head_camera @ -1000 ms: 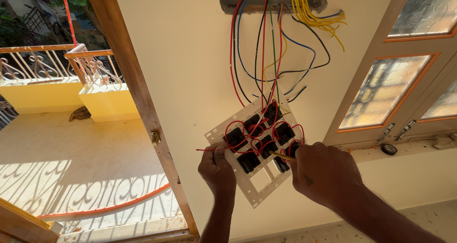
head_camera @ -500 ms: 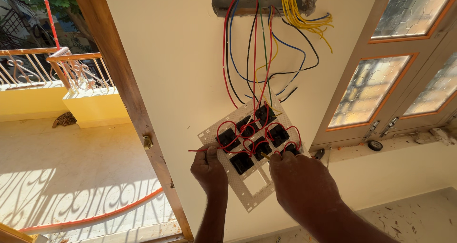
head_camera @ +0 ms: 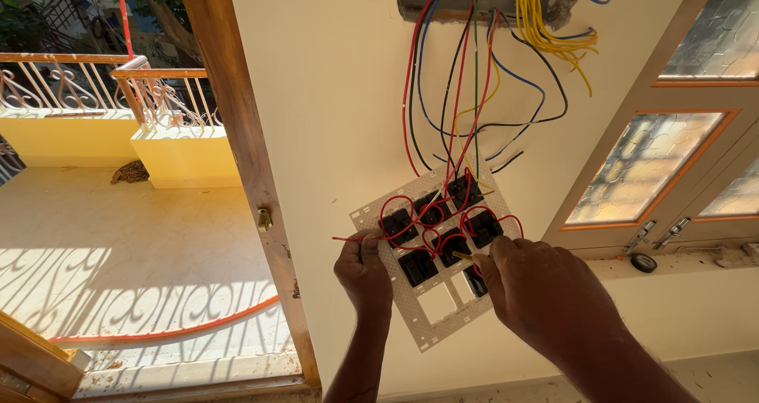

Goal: The person wires an electrical switch panel by inserting color-coded wires into terminals and tightening them with a screwdriver. They use pliers to strip the insulation from wire ends and twist them together before securing them into the panel blocks.

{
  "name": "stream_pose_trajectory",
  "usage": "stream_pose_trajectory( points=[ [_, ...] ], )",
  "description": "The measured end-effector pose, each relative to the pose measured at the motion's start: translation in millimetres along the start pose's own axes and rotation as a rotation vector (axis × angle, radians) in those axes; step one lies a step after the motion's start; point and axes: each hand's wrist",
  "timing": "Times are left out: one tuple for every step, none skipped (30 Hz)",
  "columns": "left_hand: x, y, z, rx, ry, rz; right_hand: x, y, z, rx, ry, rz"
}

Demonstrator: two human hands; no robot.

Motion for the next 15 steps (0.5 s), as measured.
stream_pose_trajectory(
  points=[
    [-0.2, 0.7, 0.0, -0.004, 0.009, -0.001, -0.3, 0.3, -1.6, 0.123, 0.034, -0.075],
    [-0.3, 0.6, 0.1, -0.006, 0.018, -0.002, -0.2, -0.3, -3.8, 0.243, 0.067, -0.151],
    [-0.4, 1.5, 0.3, -0.008, 0.027, -0.002, -0.4, 0.5, -4.4, 0.362, 0.102, -0.231],
    [-0.7, 2.8, 0.2, -0.049, -0.003, 0.007, -0.4, 1.6, -4.4, 0.329, 0.122, -0.231],
    [-0.2, 3.3, 0.4, -0.087, -0.032, 0.018, -0.3, 2.6, -4.3, 0.294, 0.143, -0.229],
    [0.2, 3.3, 0.7, -0.124, -0.061, 0.031, -0.1, 3.2, -3.7, 0.257, 0.164, -0.227],
    [0.7, 3.8, 0.8, -0.086, -0.049, 0.030, 0.4, 4.0, -3.1, 0.176, 0.109, -0.126],
    [1.5, 3.8, 0.7, -0.047, -0.039, 0.030, 1.0, 4.6, -2.3, 0.095, 0.054, -0.024],
    [1.9, 3.7, 0.8, -0.008, -0.028, 0.030, 1.4, 4.5, -1.7, 0.013, -0.002, 0.078],
    [2.0, 3.7, 0.9, 0.001, -0.017, 0.028, 1.8, 3.8, -1.4, 0.117, 0.061, -0.027],
    [2.2, 4.2, 1.0, 0.009, -0.005, 0.025, 1.7, 3.2, -0.9, 0.222, 0.124, -0.133],
    [2.6, 4.4, 0.9, 0.017, 0.008, 0.021, 1.5, 1.9, -0.9, 0.326, 0.189, -0.238],
    [2.8, 4.2, 1.2, 0.017, -0.005, 0.019, 0.9, 1.8, -0.7, 0.192, 0.166, -0.161],
    [1.9, 4.4, 1.6, 0.016, -0.021, 0.018, 0.0, 2.0, -0.3, 0.056, 0.143, -0.089],
    [1.2, 5.0, 2.1, 0.014, -0.038, 0.018, -0.8, 1.6, -0.4, -0.082, 0.121, -0.025]
  ],
)
Point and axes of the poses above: each hand's wrist, its own y-axis towards the middle knuckle, its own x-axis out of the back of the hand, z = x × y, and after that the axes turned 4 degrees about x, right-handed
